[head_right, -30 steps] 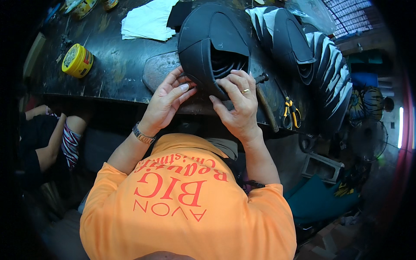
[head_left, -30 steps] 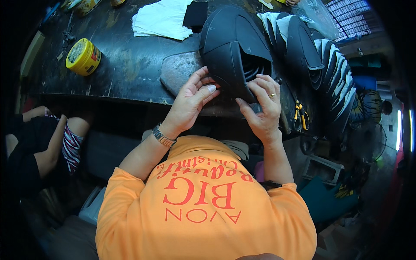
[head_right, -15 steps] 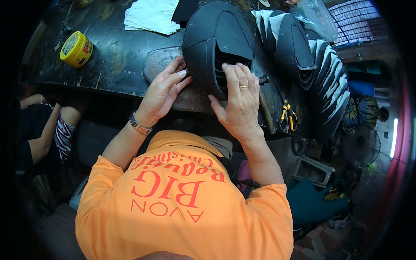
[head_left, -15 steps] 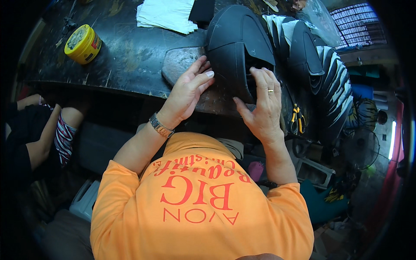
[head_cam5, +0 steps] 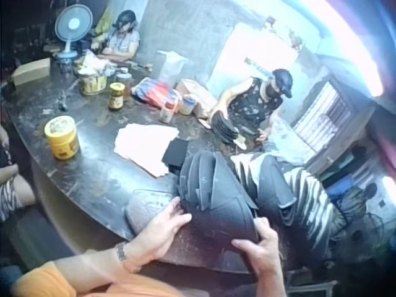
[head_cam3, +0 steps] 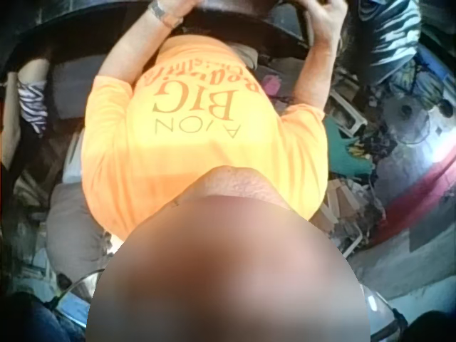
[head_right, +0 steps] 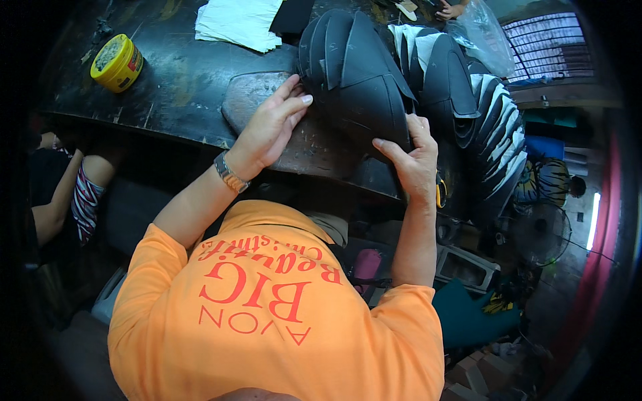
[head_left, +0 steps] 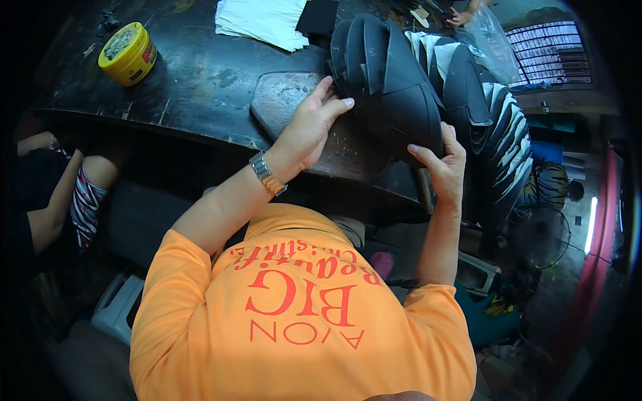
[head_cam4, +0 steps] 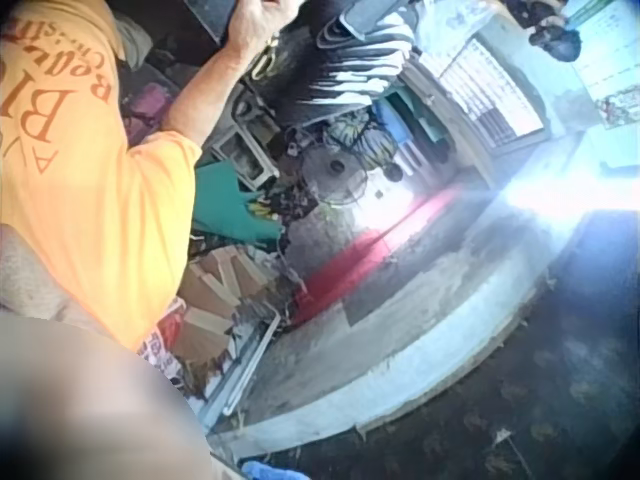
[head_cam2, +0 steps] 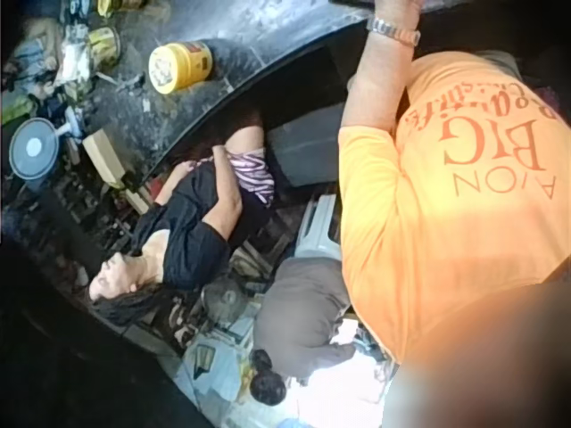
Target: The person assembles a shoe by cutting a black rubber sole with scissors, inserting a white paper template into the shoe upper, and pressing the sole onto the upper. The person repeats this process for multiple shoes, handling each shoe individually and using scissors to trim the sole edges.
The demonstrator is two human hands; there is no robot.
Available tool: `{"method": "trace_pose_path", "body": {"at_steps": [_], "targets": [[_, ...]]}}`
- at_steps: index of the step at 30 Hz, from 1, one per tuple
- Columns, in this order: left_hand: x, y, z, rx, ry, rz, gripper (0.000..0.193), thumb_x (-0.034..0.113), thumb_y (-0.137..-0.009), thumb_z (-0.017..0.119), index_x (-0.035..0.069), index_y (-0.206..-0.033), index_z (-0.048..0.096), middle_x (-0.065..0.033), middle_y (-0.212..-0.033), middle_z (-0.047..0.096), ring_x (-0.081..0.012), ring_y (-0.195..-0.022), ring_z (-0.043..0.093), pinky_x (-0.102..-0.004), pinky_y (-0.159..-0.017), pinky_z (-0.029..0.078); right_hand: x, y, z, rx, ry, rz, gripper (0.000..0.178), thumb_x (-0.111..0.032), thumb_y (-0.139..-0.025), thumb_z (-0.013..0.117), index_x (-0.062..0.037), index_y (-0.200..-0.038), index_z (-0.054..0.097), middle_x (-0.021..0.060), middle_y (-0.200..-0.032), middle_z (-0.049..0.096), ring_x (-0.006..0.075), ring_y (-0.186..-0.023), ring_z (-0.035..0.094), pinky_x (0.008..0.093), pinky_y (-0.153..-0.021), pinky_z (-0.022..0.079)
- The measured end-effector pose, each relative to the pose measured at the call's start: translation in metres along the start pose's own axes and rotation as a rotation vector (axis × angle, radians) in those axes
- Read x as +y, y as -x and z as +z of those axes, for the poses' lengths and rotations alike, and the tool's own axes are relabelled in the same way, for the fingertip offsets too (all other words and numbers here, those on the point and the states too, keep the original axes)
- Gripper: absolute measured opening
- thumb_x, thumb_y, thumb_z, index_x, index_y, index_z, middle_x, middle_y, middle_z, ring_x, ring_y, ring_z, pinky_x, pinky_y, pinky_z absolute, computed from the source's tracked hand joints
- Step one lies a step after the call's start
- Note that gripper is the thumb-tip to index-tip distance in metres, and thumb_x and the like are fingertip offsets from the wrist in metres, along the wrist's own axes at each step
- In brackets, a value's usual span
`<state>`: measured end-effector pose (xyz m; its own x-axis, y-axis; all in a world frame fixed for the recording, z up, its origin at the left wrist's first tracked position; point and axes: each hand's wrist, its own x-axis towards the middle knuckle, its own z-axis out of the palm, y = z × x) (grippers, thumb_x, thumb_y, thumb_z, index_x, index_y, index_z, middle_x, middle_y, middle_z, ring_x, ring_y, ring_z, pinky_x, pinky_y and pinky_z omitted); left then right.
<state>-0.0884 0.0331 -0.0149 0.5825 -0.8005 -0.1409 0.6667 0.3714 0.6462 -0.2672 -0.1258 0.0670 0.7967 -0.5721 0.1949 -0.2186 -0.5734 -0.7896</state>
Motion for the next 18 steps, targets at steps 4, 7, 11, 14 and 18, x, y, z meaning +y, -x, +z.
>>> {"method": "trace_pose_path", "body": {"at_steps": [4,7,11,14,18], "targets": [[-0.002,-0.017,0.004,-0.009,0.157,-0.083,0.066,0.014,-0.099,0.063,0.000,-0.156,0.032,-0.0097,-0.142,0.055,-0.0181,-0.128,0.053,-0.0366,-0.114,0.037,0.019,-0.001,-0.016,0.023,-0.249,0.080,0.038,-0.005,-0.075,0.079,0.0020,-0.112,0.072,0.0043,-0.102,0.069,0.0157,-0.095,0.062,0.0296,-0.089,0.049],[-0.009,-0.026,0.006,-0.133,0.130,-0.133,0.047,0.016,-0.100,0.065,0.006,-0.144,0.052,-0.0026,-0.127,0.066,-0.0145,-0.117,0.058,-0.0338,-0.109,0.042,0.036,0.002,-0.028,0.055,-0.448,0.118,0.043,-0.005,-0.078,0.076,0.0030,-0.120,0.069,0.0065,-0.107,0.073,0.0157,-0.096,0.067,0.0287,-0.094,0.049],[-0.025,-0.028,0.014,-0.238,0.108,-0.167,0.024,0.016,-0.102,0.065,0.010,-0.124,0.064,-0.0003,-0.119,0.068,-0.0119,-0.110,0.059,-0.0301,-0.103,0.045,0.062,0.015,-0.041,0.086,-0.612,0.147,0.044,-0.009,-0.080,0.076,0.0028,-0.122,0.068,0.0074,-0.110,0.073,0.0163,-0.100,0.068,0.0301,-0.095,0.049],[-0.032,-0.026,0.024,-0.250,0.034,-0.077,0.020,0.015,-0.101,0.066,0.010,-0.120,0.064,-0.0001,-0.116,0.066,-0.0109,-0.109,0.059,-0.0272,-0.101,0.045,0.079,0.025,-0.046,0.123,-0.674,0.168,0.045,-0.009,-0.080,0.078,0.0019,-0.123,0.069,0.0072,-0.111,0.074,0.0171,-0.102,0.068,0.0313,-0.097,0.050],[-0.035,-0.026,0.036,-0.234,0.095,-0.078,0.025,0.014,-0.100,0.067,0.004,-0.122,0.062,-0.0037,-0.124,0.066,-0.0111,-0.112,0.060,-0.0264,-0.101,0.047,0.093,0.031,-0.047,0.118,-0.755,0.167,0.045,-0.003,-0.080,0.076,-0.0012,-0.124,0.069,0.0064,-0.114,0.074,0.0186,-0.103,0.070,0.0333,-0.098,0.051]]}}
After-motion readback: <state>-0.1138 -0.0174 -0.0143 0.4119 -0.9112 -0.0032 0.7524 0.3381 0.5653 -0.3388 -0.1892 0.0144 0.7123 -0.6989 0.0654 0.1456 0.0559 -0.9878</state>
